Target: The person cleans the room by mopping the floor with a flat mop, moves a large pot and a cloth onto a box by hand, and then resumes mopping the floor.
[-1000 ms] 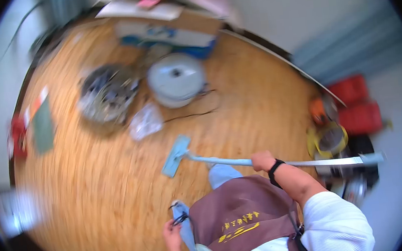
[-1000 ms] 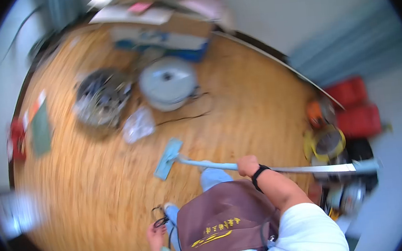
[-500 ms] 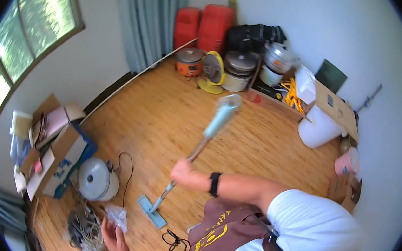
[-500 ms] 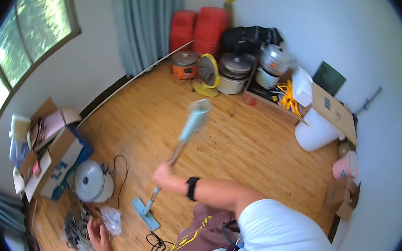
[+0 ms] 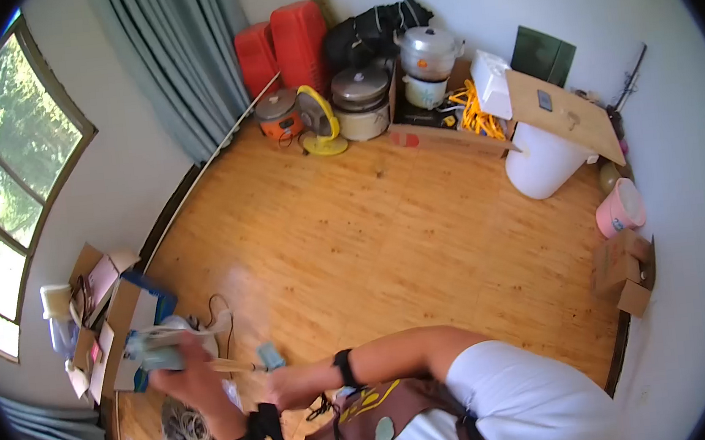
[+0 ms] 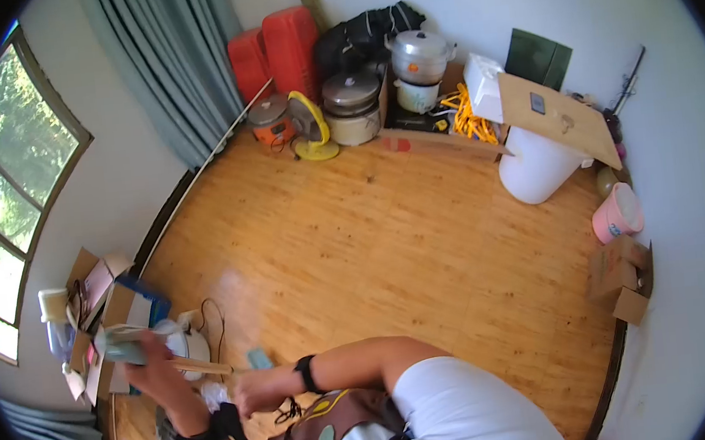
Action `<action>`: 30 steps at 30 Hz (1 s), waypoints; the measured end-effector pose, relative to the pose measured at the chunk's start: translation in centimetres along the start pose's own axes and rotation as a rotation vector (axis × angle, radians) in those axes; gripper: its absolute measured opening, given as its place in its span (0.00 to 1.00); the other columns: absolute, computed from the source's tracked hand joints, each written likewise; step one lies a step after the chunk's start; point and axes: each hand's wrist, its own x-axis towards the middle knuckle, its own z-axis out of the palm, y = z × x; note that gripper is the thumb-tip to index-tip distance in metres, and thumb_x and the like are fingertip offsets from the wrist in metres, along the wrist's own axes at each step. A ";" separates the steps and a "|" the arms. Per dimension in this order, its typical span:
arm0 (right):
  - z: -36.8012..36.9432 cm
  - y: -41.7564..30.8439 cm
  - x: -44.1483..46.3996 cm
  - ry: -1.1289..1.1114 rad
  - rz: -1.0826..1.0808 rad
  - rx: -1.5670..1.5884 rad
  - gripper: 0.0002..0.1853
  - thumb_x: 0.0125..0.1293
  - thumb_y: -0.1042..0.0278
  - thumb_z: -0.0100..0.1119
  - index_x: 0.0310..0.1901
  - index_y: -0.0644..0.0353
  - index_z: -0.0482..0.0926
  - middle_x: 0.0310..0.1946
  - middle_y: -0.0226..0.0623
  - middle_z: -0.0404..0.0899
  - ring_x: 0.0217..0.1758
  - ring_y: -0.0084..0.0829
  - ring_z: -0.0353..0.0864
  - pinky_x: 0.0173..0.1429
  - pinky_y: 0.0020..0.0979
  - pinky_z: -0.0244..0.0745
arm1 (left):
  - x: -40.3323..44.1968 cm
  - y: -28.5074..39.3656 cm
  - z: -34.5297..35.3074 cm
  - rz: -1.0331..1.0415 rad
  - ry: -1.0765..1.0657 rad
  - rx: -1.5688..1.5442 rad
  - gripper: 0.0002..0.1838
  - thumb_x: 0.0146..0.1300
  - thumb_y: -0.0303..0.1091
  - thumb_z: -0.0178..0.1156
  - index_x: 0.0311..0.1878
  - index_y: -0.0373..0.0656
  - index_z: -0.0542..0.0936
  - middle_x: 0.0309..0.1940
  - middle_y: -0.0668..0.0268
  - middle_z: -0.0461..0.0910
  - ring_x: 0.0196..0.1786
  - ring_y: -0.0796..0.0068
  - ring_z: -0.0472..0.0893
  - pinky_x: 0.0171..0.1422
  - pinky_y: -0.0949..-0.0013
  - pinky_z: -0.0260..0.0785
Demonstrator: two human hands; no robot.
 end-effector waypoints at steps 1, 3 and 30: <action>-0.1 -0.7 -2.5 -0.076 0.174 0.161 0.07 0.44 0.70 0.58 0.28 0.49 0.81 0.25 0.36 0.79 0.32 0.40 0.79 0.33 0.39 0.73 | 0.7 2.0 -1.1 -0.053 0.069 -0.073 0.10 0.60 0.34 0.62 0.37 0.39 0.74 0.21 0.72 0.71 0.19 0.84 0.65 0.20 0.80 0.54; -0.8 -0.3 -7.2 0.005 0.454 0.275 0.12 0.48 0.72 0.57 0.38 0.55 0.78 0.32 0.40 0.77 0.40 0.44 0.76 0.42 0.42 0.73 | 0.9 7.7 -1.0 -0.026 0.205 -0.050 0.12 0.60 0.35 0.62 0.41 0.40 0.72 0.23 0.70 0.71 0.20 0.83 0.66 0.21 0.79 0.55; -12.3 15.8 -23.8 0.868 1.186 -0.332 0.07 0.43 0.82 0.50 0.18 0.57 0.68 0.17 0.39 0.68 0.25 0.45 0.70 0.31 0.41 0.64 | 8.2 -3.6 14.5 0.064 -1.059 -0.854 0.23 0.50 0.49 0.69 0.26 0.34 0.77 0.22 0.56 0.79 0.29 0.56 0.81 0.46 0.52 0.73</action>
